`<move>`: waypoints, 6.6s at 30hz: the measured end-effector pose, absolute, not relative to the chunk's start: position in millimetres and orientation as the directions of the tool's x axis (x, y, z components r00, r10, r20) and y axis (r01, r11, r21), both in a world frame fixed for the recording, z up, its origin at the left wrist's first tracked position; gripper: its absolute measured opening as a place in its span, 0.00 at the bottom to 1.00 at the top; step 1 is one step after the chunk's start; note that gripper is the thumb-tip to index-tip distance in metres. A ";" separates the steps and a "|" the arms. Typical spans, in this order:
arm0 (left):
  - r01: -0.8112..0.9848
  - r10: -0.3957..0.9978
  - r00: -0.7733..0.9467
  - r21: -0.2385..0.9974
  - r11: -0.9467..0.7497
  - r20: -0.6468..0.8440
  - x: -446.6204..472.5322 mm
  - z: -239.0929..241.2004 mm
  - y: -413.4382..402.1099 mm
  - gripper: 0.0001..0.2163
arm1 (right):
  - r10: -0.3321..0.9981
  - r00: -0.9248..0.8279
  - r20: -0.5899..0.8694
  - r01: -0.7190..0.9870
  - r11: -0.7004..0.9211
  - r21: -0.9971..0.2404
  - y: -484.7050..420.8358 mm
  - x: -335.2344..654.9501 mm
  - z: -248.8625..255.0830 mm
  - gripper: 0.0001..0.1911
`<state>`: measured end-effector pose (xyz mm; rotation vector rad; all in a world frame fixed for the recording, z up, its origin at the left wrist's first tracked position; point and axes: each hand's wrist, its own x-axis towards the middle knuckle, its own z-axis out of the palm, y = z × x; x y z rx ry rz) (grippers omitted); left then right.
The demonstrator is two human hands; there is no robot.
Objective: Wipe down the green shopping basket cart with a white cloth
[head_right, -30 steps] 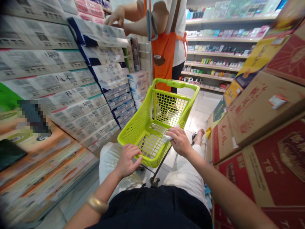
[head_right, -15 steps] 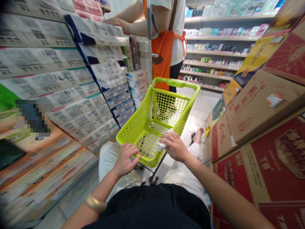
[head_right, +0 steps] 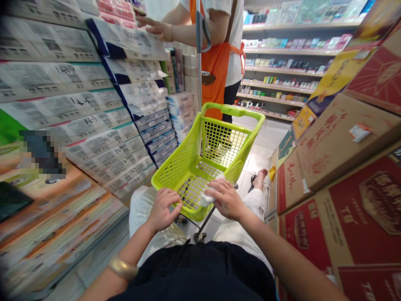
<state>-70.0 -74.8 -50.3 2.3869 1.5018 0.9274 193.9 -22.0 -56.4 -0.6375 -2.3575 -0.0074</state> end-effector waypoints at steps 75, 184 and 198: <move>0.747 0.855 0.276 0.462 -0.478 0.440 -73.3 -54.8 -77.4 0.11 | 0.497 -0.640 0.586 0.400 0.867 -0.298 -55.6 163.9 -49.8 0.16; 0.844 0.957 0.218 0.455 -0.283 0.192 -28.1 -30.1 -62.6 0.23 | 0.587 -0.403 0.703 0.626 0.736 -0.256 -22.1 148.2 -60.4 0.15; 0.909 0.947 0.255 0.285 -0.303 0.193 -31.8 -34.5 -60.0 0.14 | 0.586 -0.385 0.713 0.639 0.727 -0.252 -18.7 143.9 -62.6 0.15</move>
